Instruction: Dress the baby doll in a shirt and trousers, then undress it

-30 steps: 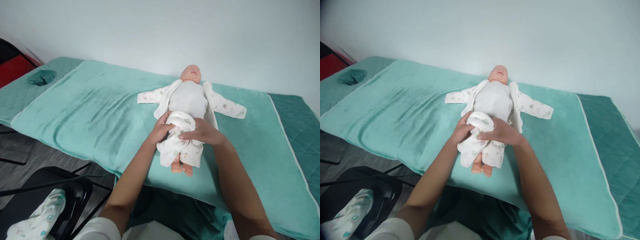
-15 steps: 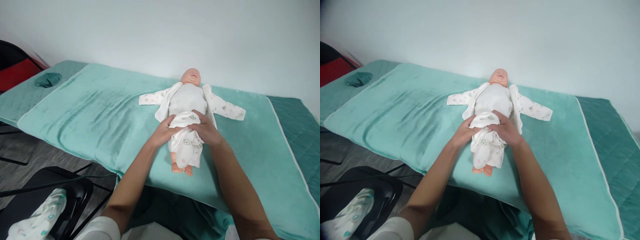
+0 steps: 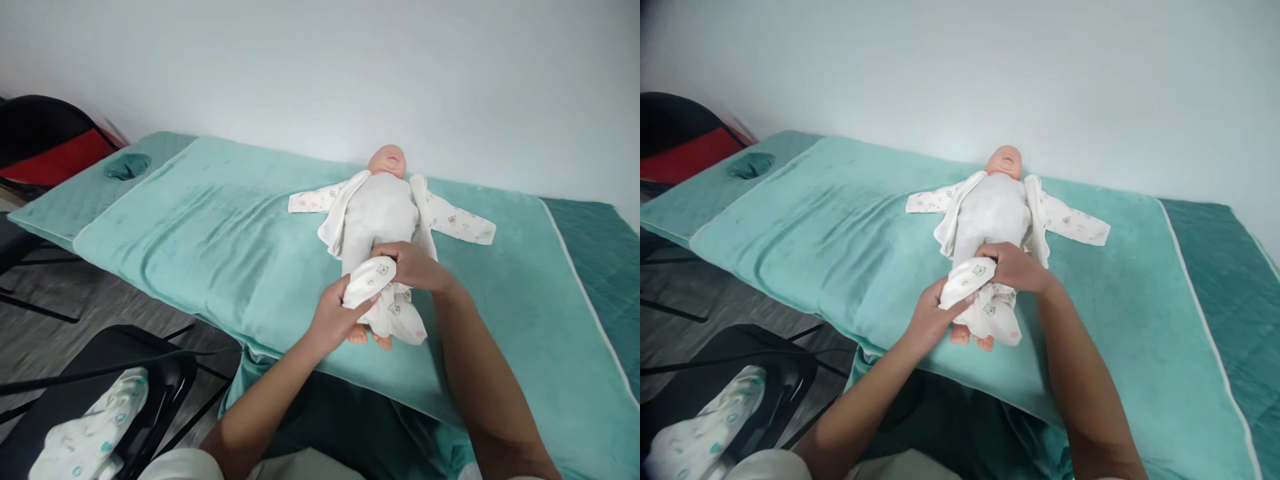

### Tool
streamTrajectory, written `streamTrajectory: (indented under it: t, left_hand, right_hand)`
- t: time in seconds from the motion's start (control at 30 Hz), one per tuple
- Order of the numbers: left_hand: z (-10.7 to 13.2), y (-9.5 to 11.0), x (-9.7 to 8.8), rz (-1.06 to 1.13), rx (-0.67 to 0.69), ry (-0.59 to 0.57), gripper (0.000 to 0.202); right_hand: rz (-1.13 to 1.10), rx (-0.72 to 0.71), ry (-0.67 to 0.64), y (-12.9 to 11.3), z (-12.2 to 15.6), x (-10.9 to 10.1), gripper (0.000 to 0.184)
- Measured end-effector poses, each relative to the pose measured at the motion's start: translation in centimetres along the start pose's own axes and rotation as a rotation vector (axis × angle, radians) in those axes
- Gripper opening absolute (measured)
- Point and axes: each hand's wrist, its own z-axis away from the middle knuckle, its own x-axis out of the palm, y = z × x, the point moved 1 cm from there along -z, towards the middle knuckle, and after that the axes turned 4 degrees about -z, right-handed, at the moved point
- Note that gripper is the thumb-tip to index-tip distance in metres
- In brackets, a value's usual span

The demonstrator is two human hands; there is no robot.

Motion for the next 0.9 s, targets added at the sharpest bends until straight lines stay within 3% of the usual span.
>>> streamTrajectory:
  t: [0.13, 0.47, 0.63, 0.9]
  left_hand:
    - [3.0, -0.2, 0.9, 0.155, -0.15, 0.049, 0.04]
    - [8.1, -0.7, 1.9, 0.335, -0.268, 0.193, 0.04]
    - [10.7, -1.8, 2.7, 0.433, -0.319, 0.23, 0.038]
    - [11.1, -4.0, 4.3, 0.604, -0.345, 0.306, 0.037]
  right_hand:
    - [0.091, 0.013, -0.108, -0.8, 0.1, 0.4, 0.008]
    - [0.203, 0.022, -0.205, -1.4, 0.4, 1.3, 0.017]
    - [0.25, 0.032, -0.209, -1.8, 0.6, 1.6, 0.011]
    - [0.252, 0.028, -0.25, -1.8, 0.7, 1.9, 0.01]
